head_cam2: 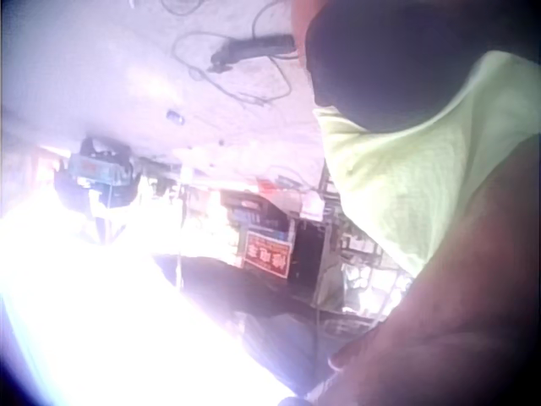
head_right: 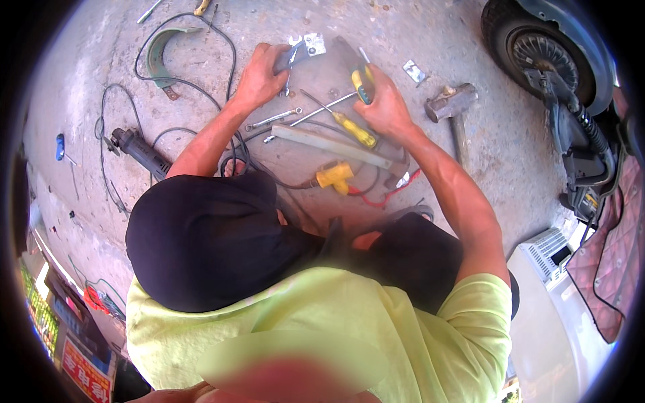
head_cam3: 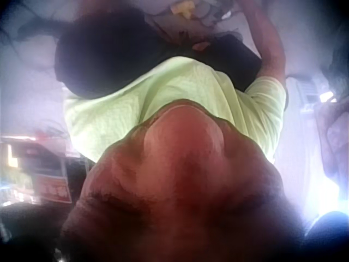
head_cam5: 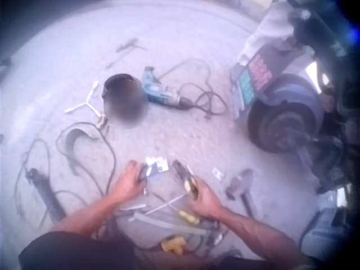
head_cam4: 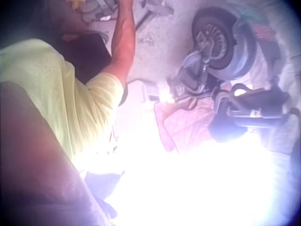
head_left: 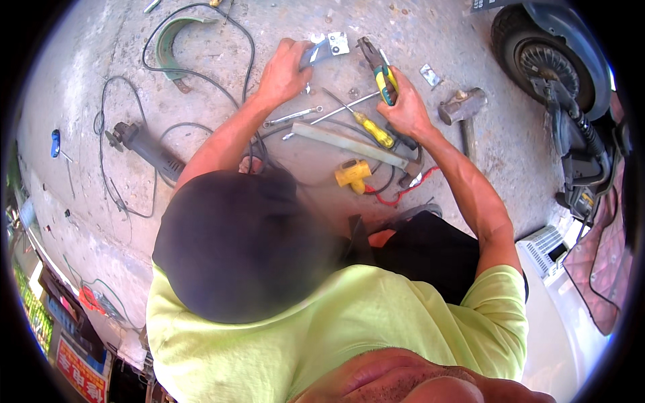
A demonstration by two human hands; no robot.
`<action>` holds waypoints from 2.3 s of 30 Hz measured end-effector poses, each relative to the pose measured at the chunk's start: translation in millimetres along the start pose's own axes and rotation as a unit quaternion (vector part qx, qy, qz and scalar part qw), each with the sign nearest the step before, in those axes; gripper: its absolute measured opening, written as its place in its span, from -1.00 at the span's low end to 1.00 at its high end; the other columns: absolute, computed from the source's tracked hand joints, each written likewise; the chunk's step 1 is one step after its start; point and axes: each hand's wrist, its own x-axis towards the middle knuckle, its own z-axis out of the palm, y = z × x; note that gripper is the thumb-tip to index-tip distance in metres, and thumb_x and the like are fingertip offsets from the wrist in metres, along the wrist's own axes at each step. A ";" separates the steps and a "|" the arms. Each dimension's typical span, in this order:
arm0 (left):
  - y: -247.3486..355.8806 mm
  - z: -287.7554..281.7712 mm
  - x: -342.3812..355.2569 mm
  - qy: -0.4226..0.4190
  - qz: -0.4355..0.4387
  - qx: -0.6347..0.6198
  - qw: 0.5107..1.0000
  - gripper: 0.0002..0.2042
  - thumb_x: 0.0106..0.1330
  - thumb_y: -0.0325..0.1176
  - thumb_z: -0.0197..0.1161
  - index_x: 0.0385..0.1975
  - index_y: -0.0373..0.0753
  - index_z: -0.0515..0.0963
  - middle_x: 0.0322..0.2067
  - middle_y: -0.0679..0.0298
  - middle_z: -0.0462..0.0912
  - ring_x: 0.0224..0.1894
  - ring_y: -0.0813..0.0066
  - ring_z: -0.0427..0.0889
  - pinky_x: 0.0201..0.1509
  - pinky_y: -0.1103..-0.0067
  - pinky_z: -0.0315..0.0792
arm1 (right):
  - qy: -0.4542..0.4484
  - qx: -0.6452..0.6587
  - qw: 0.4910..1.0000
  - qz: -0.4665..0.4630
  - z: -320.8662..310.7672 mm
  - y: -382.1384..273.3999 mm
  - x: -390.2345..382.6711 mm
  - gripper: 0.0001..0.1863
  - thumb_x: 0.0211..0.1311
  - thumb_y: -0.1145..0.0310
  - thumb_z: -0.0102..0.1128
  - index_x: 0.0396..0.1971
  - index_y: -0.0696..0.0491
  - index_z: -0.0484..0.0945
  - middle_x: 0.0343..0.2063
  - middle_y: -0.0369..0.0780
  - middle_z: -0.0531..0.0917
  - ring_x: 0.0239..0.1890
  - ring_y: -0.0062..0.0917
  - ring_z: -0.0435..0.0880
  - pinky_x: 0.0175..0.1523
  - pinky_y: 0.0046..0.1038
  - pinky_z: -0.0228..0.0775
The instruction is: The person manipulates small metal brackets and bolts on the ground, using a hammer, pliers, and an angle grinder to shape and fit the components together.
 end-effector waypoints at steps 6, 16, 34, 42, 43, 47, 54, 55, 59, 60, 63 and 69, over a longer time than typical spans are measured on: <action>-7.0 2.4 7.0 -0.040 -0.031 -0.006 0.999 -0.51 0.17 -0.41 0.30 0.17 -0.14 0.51 -0.02 0.03 0.49 0.02 -0.02 0.58 0.12 0.28 0.50 | -0.011 -0.014 1.000 -0.002 1.0 1.5 4.3 -0.13 0.00 0.29 0.30 0.36 0.29 0.26 0.27 0.16 0.43 0.34 -0.05 0.42 0.42 -0.24 0.26; -13.6 2.9 10.9 -0.045 -0.020 0.011 0.999 -0.53 0.20 -0.38 0.32 0.16 -0.10 0.54 -0.01 0.04 0.51 0.04 0.02 0.57 0.15 0.30 0.49 | -0.022 -0.042 0.999 -0.015 0.2 1.4 8.1 -0.11 0.02 0.23 0.31 0.39 0.19 0.25 0.28 0.09 0.45 0.33 -0.07 0.43 0.41 -0.23 0.28; -14.8 1.1 12.9 -0.046 -0.011 0.023 0.999 -0.53 0.20 -0.35 0.30 0.17 -0.13 0.55 0.00 0.04 0.53 0.08 0.05 0.57 0.20 0.32 0.47 | -0.034 -0.076 0.996 -0.004 0.2 -8.5 11.6 -0.11 0.02 0.25 0.32 0.40 0.17 0.23 0.23 0.11 0.46 0.27 -0.05 0.48 0.35 -0.19 0.34; -18.4 -0.8 13.4 -0.035 -0.022 -0.015 0.999 -0.54 0.22 -0.35 0.32 0.17 -0.17 0.57 -0.03 0.07 0.53 -0.03 0.14 0.62 0.11 0.39 0.51 | -0.012 -0.057 0.998 -0.034 1.3 -4.2 14.7 -0.12 0.01 0.25 0.31 0.39 0.19 0.24 0.21 0.13 0.49 0.27 -0.04 0.49 0.35 -0.20 0.34; -18.4 -1.1 13.6 -0.034 -0.028 -0.021 0.999 -0.54 0.21 -0.36 0.32 0.17 -0.17 0.57 -0.03 0.06 0.54 -0.03 0.14 0.62 0.11 0.38 0.51 | -0.010 -0.059 0.998 -0.037 1.8 -3.6 15.0 -0.12 0.01 0.25 0.31 0.38 0.19 0.24 0.21 0.13 0.49 0.27 -0.03 0.49 0.35 -0.20 0.34; -18.3 -3.1 14.5 -0.032 -0.029 -0.026 0.999 -0.54 0.21 -0.36 0.31 0.16 -0.19 0.57 -0.03 0.05 0.55 -0.01 0.11 0.63 0.13 0.37 0.51 | -0.005 -0.064 0.997 -0.045 0.9 -5.9 14.6 -0.12 0.01 0.25 0.32 0.38 0.22 0.25 0.21 0.13 0.49 0.27 -0.03 0.49 0.35 -0.20 0.34; -18.5 -3.5 13.9 -0.047 -0.026 -0.016 0.998 -0.54 0.20 -0.36 0.29 0.16 -0.19 0.58 -0.02 0.05 0.55 0.04 0.09 0.61 0.19 0.35 0.48 | -0.017 -0.057 0.998 -0.036 1.9 -3.1 15.2 -0.12 0.01 0.24 0.32 0.39 0.19 0.25 0.21 0.13 0.50 0.25 -0.04 0.51 0.34 -0.20 0.36; -19.2 -3.3 14.0 -0.048 -0.021 -0.011 0.999 -0.54 0.20 -0.36 0.29 0.16 -0.18 0.58 -0.01 0.05 0.55 0.04 0.09 0.60 0.19 0.35 0.47 | -0.018 -0.059 0.997 -0.035 2.0 -3.1 15.1 -0.12 0.02 0.24 0.32 0.39 0.18 0.25 0.20 0.12 0.50 0.25 -0.04 0.51 0.34 -0.20 0.36; -17.6 -3.5 14.4 -0.057 -0.024 -0.004 0.998 -0.54 0.21 -0.36 0.28 0.16 -0.17 0.57 0.01 0.06 0.54 0.07 0.09 0.58 0.22 0.35 0.46 | -0.018 -0.071 0.997 -0.039 3.2 -1.2 14.6 -0.12 0.02 0.23 0.33 0.40 0.14 0.24 0.19 0.10 0.50 0.23 -0.04 0.52 0.31 -0.19 0.39; -16.4 -4.0 14.3 -0.061 -0.031 -0.005 0.998 -0.54 0.21 -0.36 0.27 0.17 -0.17 0.57 0.02 0.06 0.54 0.08 0.09 0.58 0.22 0.35 0.45 | -0.022 -0.069 0.997 -0.034 3.1 -2.1 14.5 -0.12 0.02 0.23 0.33 0.40 0.13 0.24 0.19 0.10 0.50 0.22 -0.05 0.53 0.31 -0.19 0.39; -16.8 -4.4 14.8 -0.070 -0.030 0.001 0.997 -0.53 0.22 -0.36 0.26 0.18 -0.16 0.56 0.04 0.06 0.52 0.10 0.09 0.57 0.24 0.34 0.44 | -0.028 -0.068 0.997 -0.024 2.8 -5.0 14.1 -0.12 0.03 0.23 0.33 0.41 0.11 0.24 0.18 0.09 0.50 0.21 -0.05 0.53 0.30 -0.18 0.40; -15.1 -4.9 14.1 -0.073 -0.040 0.001 0.997 -0.53 0.22 -0.36 0.25 0.19 -0.14 0.55 0.05 0.05 0.51 0.12 0.07 0.56 0.26 0.34 0.44 | -0.034 -0.082 0.996 -0.018 2.7 -7.3 14.2 -0.11 0.03 0.24 0.34 0.41 0.11 0.23 0.18 0.09 0.50 0.20 -0.05 0.54 0.28 -0.18 0.41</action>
